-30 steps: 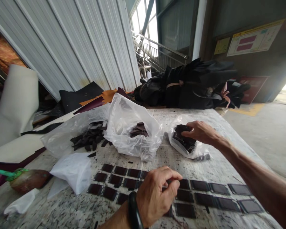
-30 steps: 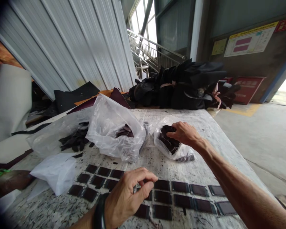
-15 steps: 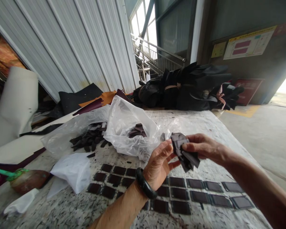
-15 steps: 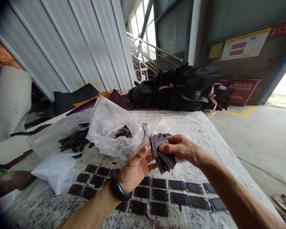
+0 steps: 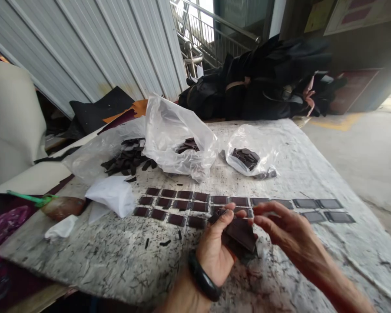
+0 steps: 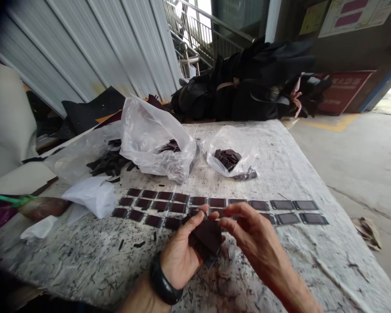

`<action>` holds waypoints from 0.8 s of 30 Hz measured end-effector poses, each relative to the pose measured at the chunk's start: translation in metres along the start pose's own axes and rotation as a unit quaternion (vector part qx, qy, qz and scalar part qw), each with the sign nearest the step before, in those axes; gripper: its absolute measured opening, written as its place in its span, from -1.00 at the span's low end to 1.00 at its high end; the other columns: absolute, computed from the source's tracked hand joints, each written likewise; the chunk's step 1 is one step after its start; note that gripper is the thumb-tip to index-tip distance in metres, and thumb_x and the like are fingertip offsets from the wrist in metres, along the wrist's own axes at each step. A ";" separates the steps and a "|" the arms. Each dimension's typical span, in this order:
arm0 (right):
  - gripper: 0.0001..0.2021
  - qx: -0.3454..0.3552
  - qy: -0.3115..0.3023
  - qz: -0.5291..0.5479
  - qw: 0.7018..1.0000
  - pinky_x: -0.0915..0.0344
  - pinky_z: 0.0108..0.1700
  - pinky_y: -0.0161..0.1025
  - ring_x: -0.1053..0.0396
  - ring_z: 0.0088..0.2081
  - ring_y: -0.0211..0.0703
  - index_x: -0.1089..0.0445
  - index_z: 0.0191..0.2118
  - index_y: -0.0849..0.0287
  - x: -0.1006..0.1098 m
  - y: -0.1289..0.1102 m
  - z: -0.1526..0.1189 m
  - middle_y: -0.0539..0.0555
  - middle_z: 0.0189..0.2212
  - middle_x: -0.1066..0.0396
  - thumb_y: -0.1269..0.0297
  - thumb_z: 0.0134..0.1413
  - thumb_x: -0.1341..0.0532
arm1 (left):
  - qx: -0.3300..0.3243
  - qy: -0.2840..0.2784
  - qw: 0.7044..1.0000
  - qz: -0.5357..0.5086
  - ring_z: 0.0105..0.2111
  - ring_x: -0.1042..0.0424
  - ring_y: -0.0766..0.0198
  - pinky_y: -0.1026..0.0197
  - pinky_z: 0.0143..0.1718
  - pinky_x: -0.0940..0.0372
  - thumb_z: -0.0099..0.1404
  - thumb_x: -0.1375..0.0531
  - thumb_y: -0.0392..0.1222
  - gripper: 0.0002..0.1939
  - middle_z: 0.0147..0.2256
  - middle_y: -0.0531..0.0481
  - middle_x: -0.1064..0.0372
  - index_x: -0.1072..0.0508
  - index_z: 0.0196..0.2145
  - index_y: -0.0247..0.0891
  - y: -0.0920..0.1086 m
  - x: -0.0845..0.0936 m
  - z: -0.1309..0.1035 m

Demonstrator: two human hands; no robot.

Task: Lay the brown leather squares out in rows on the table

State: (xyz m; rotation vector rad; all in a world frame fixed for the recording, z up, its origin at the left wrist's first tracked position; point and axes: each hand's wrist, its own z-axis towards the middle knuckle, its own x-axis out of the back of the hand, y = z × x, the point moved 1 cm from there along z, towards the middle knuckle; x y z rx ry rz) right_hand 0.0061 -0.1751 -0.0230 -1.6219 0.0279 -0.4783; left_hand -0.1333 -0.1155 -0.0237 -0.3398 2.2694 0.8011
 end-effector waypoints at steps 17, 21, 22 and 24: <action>-0.73 0.053 0.026 -0.210 0.976 -0.19 -0.54 -0.32 -0.25 -0.62 -0.24 -0.27 -0.37 0.08 0.011 0.008 -0.043 -0.08 -0.65 -0.25 0.16 0.27 0.07 | 0.002 0.103 0.986 0.134 -0.45 -0.42 0.31 0.32 -0.54 -0.31 0.10 -0.29 -0.22 -0.66 -0.35 -0.01 -0.45 -0.41 -0.14 -0.28 -0.007 0.020 -0.024; -0.68 -0.048 -0.014 -0.223 0.974 -0.15 -0.55 -0.33 -0.25 -0.63 -0.23 -0.34 -0.36 0.10 0.035 0.024 -0.026 -0.08 -0.68 -0.23 0.09 0.22 0.05 | -0.030 0.035 0.950 0.310 -0.53 -0.35 0.32 0.34 -0.66 -0.25 0.05 -0.30 -0.05 -0.61 -0.38 0.02 -0.42 -0.40 -0.17 -0.25 0.009 0.024 -0.026; -0.69 -0.057 -0.032 -0.224 0.972 -0.14 -0.54 -0.33 -0.26 -0.62 -0.23 -0.36 -0.35 0.10 0.038 0.028 -0.023 -0.08 -0.67 -0.24 0.11 0.22 0.05 | -0.031 0.007 0.928 0.372 -0.55 -0.33 0.33 0.33 -0.65 -0.24 0.07 -0.29 -0.03 -0.62 -0.39 0.01 -0.42 -0.40 -0.19 -0.26 0.011 0.023 -0.026; -0.70 -0.061 -0.059 -0.233 0.969 -0.12 -0.54 -0.34 -0.24 -0.64 -0.25 -0.36 -0.35 0.09 0.041 0.031 -0.016 -0.09 -0.67 -0.25 0.15 0.23 0.05 | -0.036 -0.042 0.862 0.504 -0.57 -0.31 0.34 0.32 -0.60 -0.25 0.11 -0.24 -0.08 -0.70 -0.45 0.01 -0.42 -0.42 -0.23 -0.28 0.014 0.016 -0.023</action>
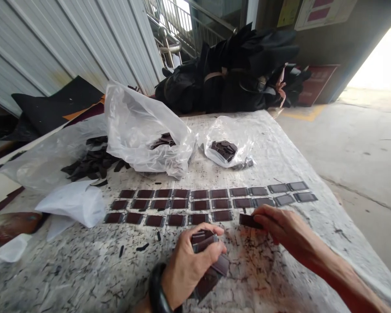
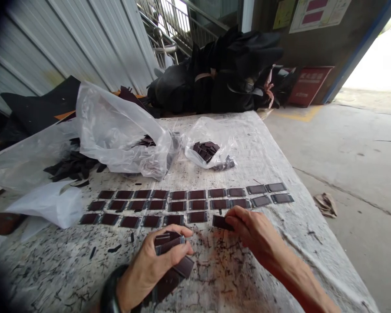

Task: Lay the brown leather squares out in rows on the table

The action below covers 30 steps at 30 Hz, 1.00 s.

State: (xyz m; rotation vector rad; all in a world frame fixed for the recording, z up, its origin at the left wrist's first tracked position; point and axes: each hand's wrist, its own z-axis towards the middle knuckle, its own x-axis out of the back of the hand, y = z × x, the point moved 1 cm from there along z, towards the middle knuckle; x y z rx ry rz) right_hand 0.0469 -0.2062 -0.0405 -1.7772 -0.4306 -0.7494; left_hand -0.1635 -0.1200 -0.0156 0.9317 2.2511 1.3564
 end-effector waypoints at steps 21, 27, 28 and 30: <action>-0.84 0.058 0.005 -0.169 0.984 -0.10 -0.48 -0.31 -0.37 -0.49 -0.17 -0.26 -0.41 0.12 -0.002 -0.007 0.027 0.00 -0.51 -0.38 0.35 0.21 -0.04 | -0.026 -0.108 0.947 0.303 -0.68 -0.43 0.23 0.30 -0.59 -0.28 0.10 -0.08 -0.29 -0.45 -0.52 0.04 -0.49 -0.35 0.08 -0.11 0.024 -0.020 0.040; -0.87 0.045 0.060 -0.205 0.976 0.01 -0.52 -0.29 -0.33 -0.52 -0.16 -0.24 -0.39 0.12 -0.005 0.000 0.021 -0.01 -0.50 -0.36 0.28 0.19 -0.08 | 0.005 -0.109 0.968 0.224 -0.68 -0.41 0.26 0.32 -0.64 -0.26 0.11 -0.12 -0.28 -0.50 -0.51 0.02 -0.47 -0.37 0.05 -0.16 0.018 -0.018 0.044; -0.86 0.042 0.068 -0.165 0.983 -0.02 -0.51 -0.30 -0.32 -0.52 -0.17 -0.25 -0.39 0.12 -0.004 0.000 0.016 -0.02 -0.50 -0.36 0.25 0.19 -0.08 | 0.026 -0.113 0.975 0.188 -0.68 -0.40 0.28 0.33 -0.65 -0.25 0.12 -0.14 -0.26 -0.53 -0.52 0.03 -0.45 -0.36 0.03 -0.17 0.019 -0.018 0.044; -0.80 0.024 0.070 -0.053 0.996 -0.05 -0.50 -0.32 -0.28 -0.53 -0.22 -0.27 -0.42 0.11 -0.004 -0.004 0.004 -0.05 -0.56 -0.33 0.16 0.18 -0.09 | 0.055 -0.122 0.986 0.102 -0.67 -0.38 0.31 0.35 -0.65 -0.24 0.14 -0.19 -0.18 -0.59 -0.54 0.05 -0.42 -0.34 -0.02 -0.20 0.021 -0.018 0.043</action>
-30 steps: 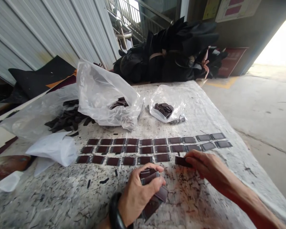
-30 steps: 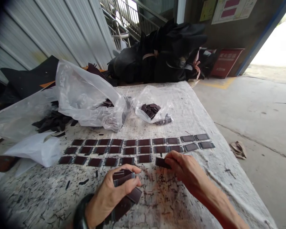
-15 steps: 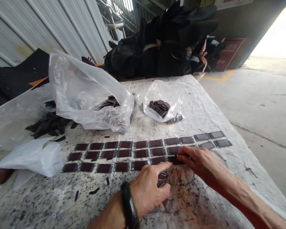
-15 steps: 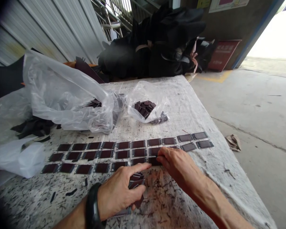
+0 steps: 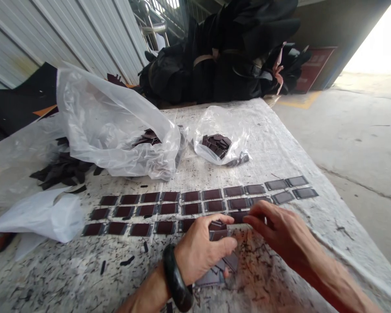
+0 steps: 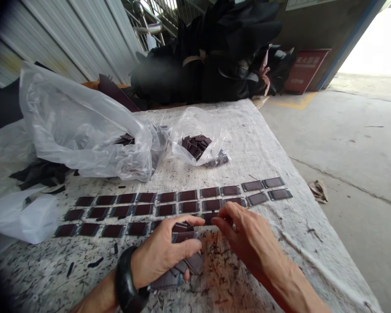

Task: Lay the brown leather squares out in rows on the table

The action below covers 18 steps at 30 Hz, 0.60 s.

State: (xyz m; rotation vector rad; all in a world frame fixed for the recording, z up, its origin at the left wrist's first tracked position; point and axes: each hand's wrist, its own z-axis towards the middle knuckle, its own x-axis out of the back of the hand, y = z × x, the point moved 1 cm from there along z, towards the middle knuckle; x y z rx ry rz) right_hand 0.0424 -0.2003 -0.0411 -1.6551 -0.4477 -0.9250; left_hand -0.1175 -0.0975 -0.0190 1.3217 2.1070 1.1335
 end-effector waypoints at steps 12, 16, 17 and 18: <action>-0.78 -0.115 -0.121 0.436 0.884 -0.02 -0.57 -0.41 -0.06 -0.58 -0.36 -0.25 -0.45 0.17 -0.021 -0.023 -0.032 -0.08 -0.59 -0.26 0.14 0.03 -0.20 | -0.019 -0.027 0.988 -0.151 -0.69 -0.36 0.32 0.41 -0.72 -0.18 0.08 -0.30 0.04 -0.57 -0.62 0.10 -0.32 -0.28 -0.22 -0.27 -0.006 -0.012 -0.003; -0.76 -0.118 -0.108 0.413 0.896 -0.01 -0.61 -0.42 -0.02 -0.60 -0.36 -0.21 -0.47 0.16 -0.020 -0.007 -0.035 -0.14 -0.65 -0.09 0.13 0.09 -0.18 | -0.011 -0.064 0.985 -0.159 -0.71 -0.33 0.35 0.43 -0.71 -0.16 0.05 -0.33 -0.04 -0.55 -0.68 0.11 -0.30 -0.28 -0.19 -0.30 -0.013 -0.012 -0.002; -0.78 -0.112 -0.088 0.373 0.917 -0.03 -0.60 -0.41 -0.06 -0.60 -0.35 -0.23 -0.45 0.15 -0.018 0.000 -0.036 -0.14 -0.65 -0.10 0.15 0.12 -0.15 | -0.007 -0.061 0.987 -0.150 -0.72 -0.32 0.36 0.43 -0.72 -0.15 0.05 -0.33 -0.07 -0.57 -0.69 0.12 -0.29 -0.28 -0.21 -0.30 -0.012 -0.012 -0.002; -0.81 -0.097 -0.049 0.319 0.942 -0.07 -0.58 -0.40 -0.10 -0.60 -0.34 -0.24 -0.43 0.14 -0.014 0.007 -0.037 -0.13 -0.65 -0.13 0.18 0.15 -0.14 | -0.004 -0.051 0.989 -0.140 -0.72 -0.31 0.36 0.43 -0.72 -0.15 0.05 -0.32 -0.09 -0.60 -0.69 0.14 -0.27 -0.28 -0.22 -0.30 -0.011 -0.011 -0.003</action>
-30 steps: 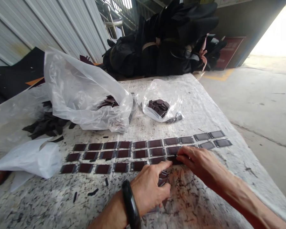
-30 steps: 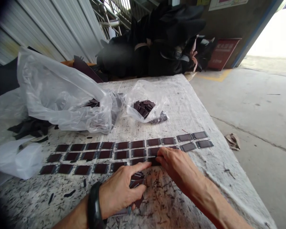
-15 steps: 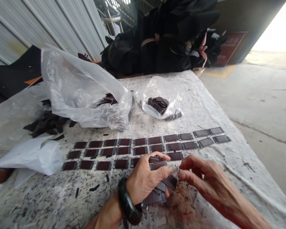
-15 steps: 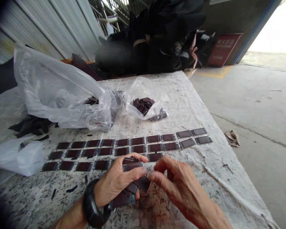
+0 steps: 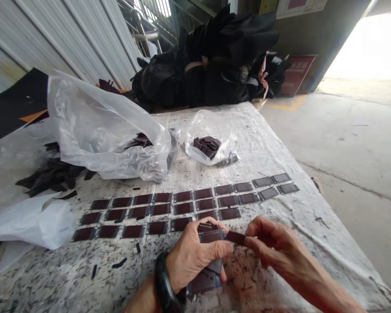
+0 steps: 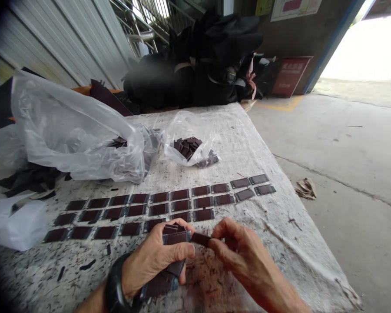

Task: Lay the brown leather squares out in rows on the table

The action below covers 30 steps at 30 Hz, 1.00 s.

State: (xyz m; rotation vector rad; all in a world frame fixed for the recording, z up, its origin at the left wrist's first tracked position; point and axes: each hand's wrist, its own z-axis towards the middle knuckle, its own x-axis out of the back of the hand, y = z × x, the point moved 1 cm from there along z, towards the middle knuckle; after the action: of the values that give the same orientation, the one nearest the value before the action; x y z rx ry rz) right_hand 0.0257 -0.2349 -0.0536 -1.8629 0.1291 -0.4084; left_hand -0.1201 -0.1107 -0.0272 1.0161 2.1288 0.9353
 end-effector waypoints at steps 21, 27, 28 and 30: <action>-0.81 0.378 0.114 -0.407 0.824 -0.33 -0.10 -0.11 -0.39 -0.12 -0.05 -0.29 -0.16 0.21 0.054 0.029 0.014 0.21 -0.11 -0.41 0.49 0.26 0.03 | -0.097 0.006 0.846 0.524 -0.01 -0.37 0.00 -0.01 0.02 -0.26 0.13 -0.06 -0.33 -0.39 0.00 -0.18 -0.37 -0.22 0.17 -0.24 0.021 -0.041 0.027; -0.76 0.351 0.085 -0.404 0.841 -0.35 -0.08 -0.13 -0.38 -0.11 -0.07 -0.29 -0.09 0.23 0.054 0.031 0.014 0.23 -0.10 -0.41 0.51 0.26 0.06 | -0.085 0.025 0.841 0.534 -0.10 -0.43 0.00 -0.02 -0.05 -0.31 0.11 -0.08 -0.32 -0.40 -0.09 -0.13 -0.45 -0.24 0.15 -0.16 0.024 -0.045 0.027; -0.76 0.342 0.084 -0.409 0.842 -0.35 -0.09 -0.13 -0.38 -0.10 -0.07 -0.30 -0.11 0.23 0.053 0.031 0.015 0.23 -0.09 -0.40 0.52 0.26 0.05 | -0.082 0.031 0.838 0.538 -0.11 -0.44 -0.02 -0.03 -0.07 -0.32 0.12 -0.08 -0.31 -0.38 -0.10 -0.13 -0.45 -0.22 0.17 -0.15 0.024 -0.045 0.027; -0.76 0.328 0.074 -0.422 0.842 -0.33 -0.08 -0.12 -0.36 -0.09 -0.06 -0.31 -0.13 0.23 0.052 0.030 0.015 0.22 -0.07 -0.39 0.53 0.25 0.05 | -0.075 0.028 0.835 0.544 -0.10 -0.43 -0.05 -0.05 -0.08 -0.32 0.13 -0.07 -0.30 -0.35 -0.08 -0.15 -0.44 -0.16 0.21 -0.17 0.027 -0.045 0.027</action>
State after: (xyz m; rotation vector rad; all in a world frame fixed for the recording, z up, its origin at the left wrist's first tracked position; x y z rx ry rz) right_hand 0.0827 -0.2463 -0.0748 -1.1086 -0.6854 -1.0532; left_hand -0.0651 -0.1263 -0.0125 2.1849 1.3374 1.5914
